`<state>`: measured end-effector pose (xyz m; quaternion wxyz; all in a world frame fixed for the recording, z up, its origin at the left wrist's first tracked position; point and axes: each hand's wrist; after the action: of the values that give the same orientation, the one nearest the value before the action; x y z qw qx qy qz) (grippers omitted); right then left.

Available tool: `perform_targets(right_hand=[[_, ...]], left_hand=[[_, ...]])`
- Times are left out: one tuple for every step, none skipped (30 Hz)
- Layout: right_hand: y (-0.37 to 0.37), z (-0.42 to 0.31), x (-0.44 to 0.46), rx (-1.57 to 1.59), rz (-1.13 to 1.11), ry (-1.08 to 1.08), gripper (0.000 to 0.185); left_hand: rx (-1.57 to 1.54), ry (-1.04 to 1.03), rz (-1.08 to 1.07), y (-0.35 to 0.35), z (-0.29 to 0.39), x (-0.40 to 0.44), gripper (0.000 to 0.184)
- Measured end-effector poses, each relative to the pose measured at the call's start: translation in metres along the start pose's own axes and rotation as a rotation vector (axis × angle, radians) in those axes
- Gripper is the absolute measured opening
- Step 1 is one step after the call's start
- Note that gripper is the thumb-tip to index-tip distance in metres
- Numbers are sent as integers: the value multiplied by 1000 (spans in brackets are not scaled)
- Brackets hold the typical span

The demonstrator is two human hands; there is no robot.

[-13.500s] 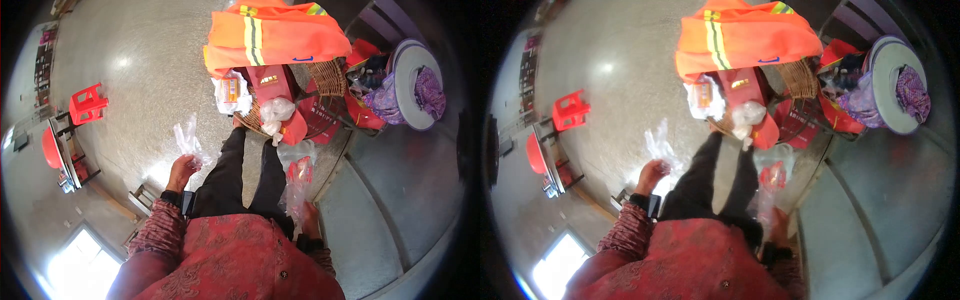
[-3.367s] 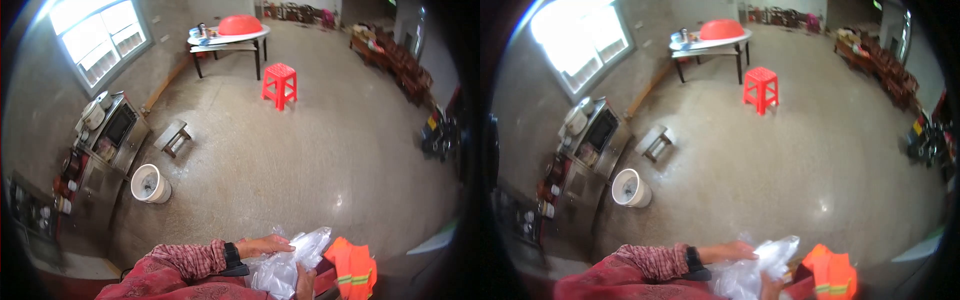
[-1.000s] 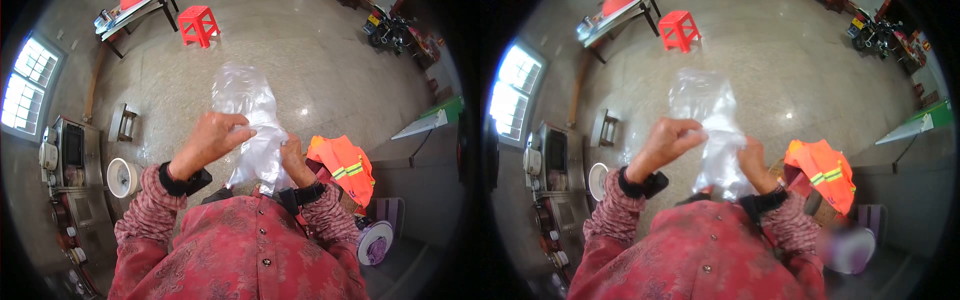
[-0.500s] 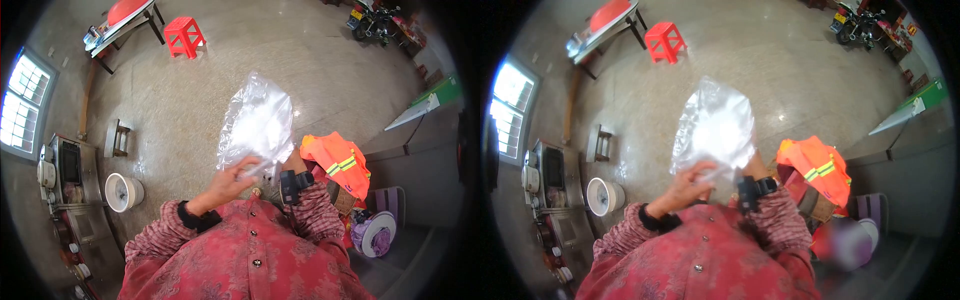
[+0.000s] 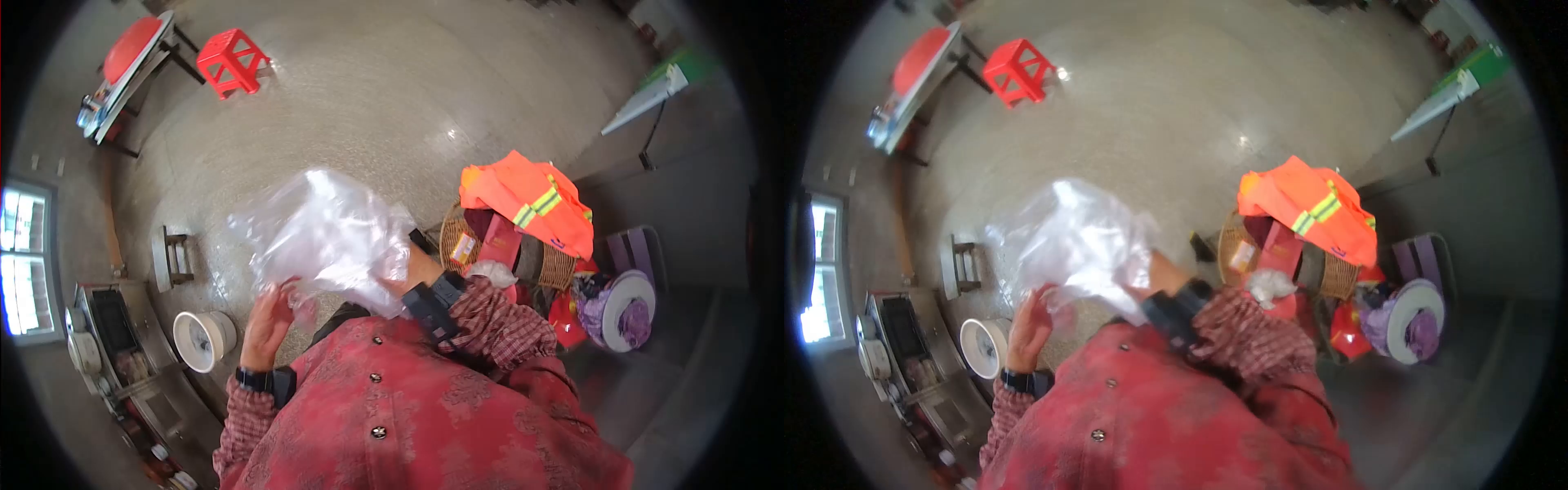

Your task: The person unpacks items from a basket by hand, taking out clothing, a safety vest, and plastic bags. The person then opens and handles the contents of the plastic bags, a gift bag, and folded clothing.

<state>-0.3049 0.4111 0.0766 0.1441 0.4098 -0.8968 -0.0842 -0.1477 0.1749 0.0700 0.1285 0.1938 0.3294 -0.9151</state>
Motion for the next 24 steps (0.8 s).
perform_targets(right_hand=[[-12,16,-2,-132,37,127,37],[-35,35,-1,624,-17,-145,37],[-55,50,2,1385,-67,-408,38],[-52,31,9,1417,-47,-450,35],[-50,13,19,1449,-30,-491,32],[-96,56,31,1640,34,-498,28],[-94,61,34,1320,8,-445,30],[-98,52,37,1135,156,-546,32],[-100,44,40,939,295,-642,34],[-96,49,37,942,302,-654,34],[-86,59,33,450,143,-649,35],[-79,68,29,-39,-22,-616,36],[-83,90,23,-111,-125,-568,38],[-91,106,7,-179,-56,-501,38],[-97,118,-13,-247,15,-431,38],[-98,124,-30,-244,19,-437,38],[-97,129,-46,-248,28,-378,38],[-96,132,-56,-254,38,-321,37],[-97,136,-62,-256,42,-329,37],[-99,140,-67,-292,-45,-435,37],[-101,142,-70,-327,-133,-539,37],[-102,143,-74,-326,-126,-546,37],[-104,144,-77,-323,-91,-549,37],[-104,144,-79,-320,-56,-551,37]], left_hand=[[94,-53,60,2,-3,-4,42],[102,-29,52,3,-9,-6,42],[148,43,22,-3,-12,-8,49],[194,115,-7,-9,-13,-10,57],[199,137,-9,-17,-13,-8,57],[324,172,-101,-29,-13,-5,61],[446,206,-194,-44,-11,-3,65],[398,112,-186,-69,-7,-2,64],[396,127,-187,-68,-1,6,64],[606,305,-256,-63,5,14,57],[815,485,-327,-60,10,21,49],[702,435,-310,-82,13,20,28],[699,445,-312,-79,13,24,28],[719,416,-308,-76,11,28,24],[741,385,-306,-72,9,30,20],[779,407,-303,-66,5,33,20],[781,415,-310,-59,0,35,20],[887,365,-371,-56,-5,35,20],[992,311,-431,-52,-9,35,20],[991,316,-438,-49,-10,35,20],[1026,283,-479,-52,-10,36,20],[1061,252,-522,-53,-8,36,20],[1063,256,-532,-53,-6,38,20],[1044,312,-513,-52,-2,40,21]])
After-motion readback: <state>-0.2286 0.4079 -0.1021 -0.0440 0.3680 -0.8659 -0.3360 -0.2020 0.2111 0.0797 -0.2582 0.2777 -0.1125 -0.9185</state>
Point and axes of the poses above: each hand's wrist, its own x-axis towards the middle knuckle, its own y-axis out of the back of the hand, z = x × y, and after that the axes turned 4 degrees about -y, right-handed
